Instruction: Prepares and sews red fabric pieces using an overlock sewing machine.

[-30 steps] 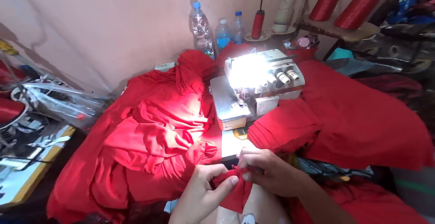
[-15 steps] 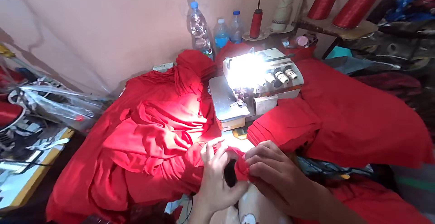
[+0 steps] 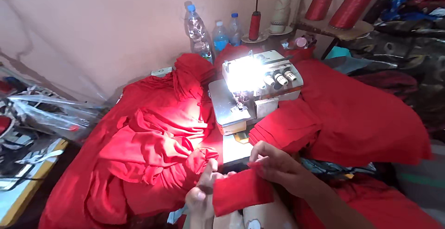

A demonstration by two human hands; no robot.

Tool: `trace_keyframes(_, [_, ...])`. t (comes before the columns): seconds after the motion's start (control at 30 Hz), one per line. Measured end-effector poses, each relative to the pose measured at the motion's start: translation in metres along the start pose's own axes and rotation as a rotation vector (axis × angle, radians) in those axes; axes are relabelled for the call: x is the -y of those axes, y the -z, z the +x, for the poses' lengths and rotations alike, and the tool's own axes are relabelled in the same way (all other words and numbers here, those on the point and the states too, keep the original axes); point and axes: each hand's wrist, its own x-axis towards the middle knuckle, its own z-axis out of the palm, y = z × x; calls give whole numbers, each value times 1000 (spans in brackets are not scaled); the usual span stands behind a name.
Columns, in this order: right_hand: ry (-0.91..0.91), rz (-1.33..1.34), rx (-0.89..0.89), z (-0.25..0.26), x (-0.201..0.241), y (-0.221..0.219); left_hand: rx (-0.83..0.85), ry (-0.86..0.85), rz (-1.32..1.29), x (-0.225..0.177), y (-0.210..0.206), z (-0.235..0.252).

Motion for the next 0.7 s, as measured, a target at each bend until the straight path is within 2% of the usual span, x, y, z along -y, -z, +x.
trace_keyframes(0.1, [-19, -46, -15, 4, 1, -5, 85, 244, 371, -26, -9, 14])
trace_keyframes(0.13, [-25, -63, -10, 6, 1, -7, 94, 252, 469, -35, -14, 20])
trace_keyframes(0.23, [-26, -101, 103, 12, -3, -4, 134, 143, 591, -64, -22, 32])
trace_keyframes(0.37, [22, -97, 281, 22, -11, 3, 201, 199, 793, -89, -35, 37])
trace_keyframes(0.6, [24, -213, 295, 32, -22, 9, 113, 173, 978, -109, -45, 32])
trace_keyframes(0.7, [43, -236, 223, 33, -27, 7, 13, 145, 1166, -111, -45, 25])
